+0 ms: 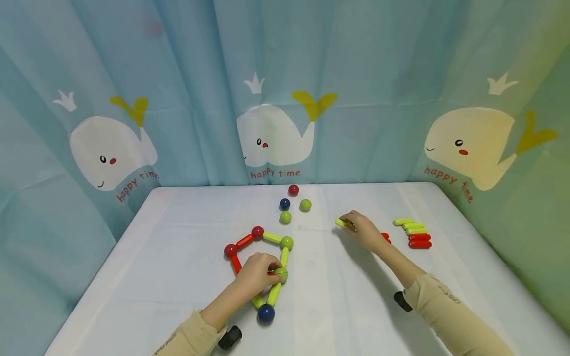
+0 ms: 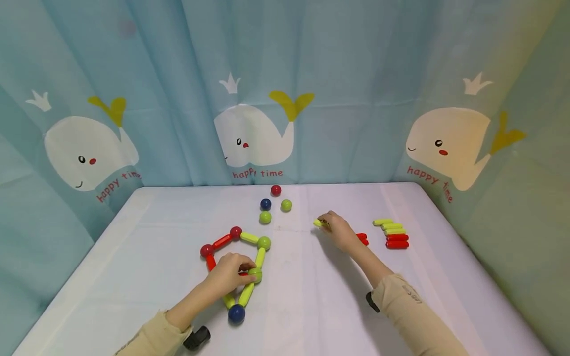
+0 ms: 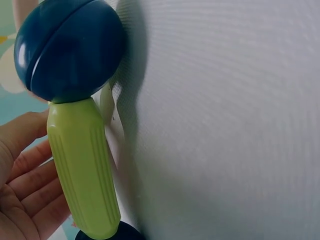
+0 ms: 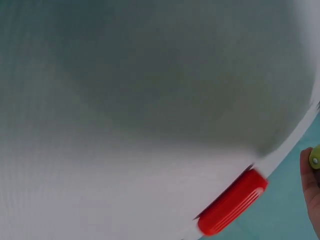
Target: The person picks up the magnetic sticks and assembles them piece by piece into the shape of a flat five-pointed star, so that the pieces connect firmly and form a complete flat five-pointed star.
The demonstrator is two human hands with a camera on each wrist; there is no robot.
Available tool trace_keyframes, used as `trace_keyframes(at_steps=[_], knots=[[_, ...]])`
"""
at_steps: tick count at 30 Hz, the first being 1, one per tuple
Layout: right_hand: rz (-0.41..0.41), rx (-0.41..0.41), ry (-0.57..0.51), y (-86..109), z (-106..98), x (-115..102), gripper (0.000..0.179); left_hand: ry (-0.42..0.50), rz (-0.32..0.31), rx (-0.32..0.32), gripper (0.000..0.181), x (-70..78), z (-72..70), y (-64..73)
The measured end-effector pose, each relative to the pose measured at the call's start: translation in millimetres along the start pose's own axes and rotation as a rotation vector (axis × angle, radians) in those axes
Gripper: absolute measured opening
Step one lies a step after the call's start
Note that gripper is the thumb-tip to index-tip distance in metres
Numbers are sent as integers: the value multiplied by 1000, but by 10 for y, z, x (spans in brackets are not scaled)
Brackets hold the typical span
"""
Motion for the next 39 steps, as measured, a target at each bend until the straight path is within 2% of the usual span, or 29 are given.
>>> trace_keyframes(at_steps=[7, 13, 23, 32, 35, 39], knots=[[-56, -57, 0, 15, 147, -286, 20, 1, -8, 6, 23, -10, 2, 14], [-67, -104, -25, 41, 219, -502, 20, -12, 6, 25, 22, 8, -6, 25], [-158, -192, -134, 94, 353, -858, 20, -62, 53, 73, 25, 90, -5, 22], [-159, -250, -187, 103, 441, -965, 15, -2, 33, 57, 26, 103, 12, -64], [-160, -293, -225, 118, 502, -991, 14, 9, 27, 62, 23, 102, 16, -77], [-199, -355, -252, 159, 577, -1081, 14, 2, 34, 69, 21, 102, 29, -88]])
Point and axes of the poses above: each hand's wrist, its own y-axis away from the middle knuckle, its own z-axis out of the palm, x = y × z, the point moved 9 cm from there along -y, towards the middle knuckle, and after that the axes turned 5 degrees about y, right-handed, at the moved point
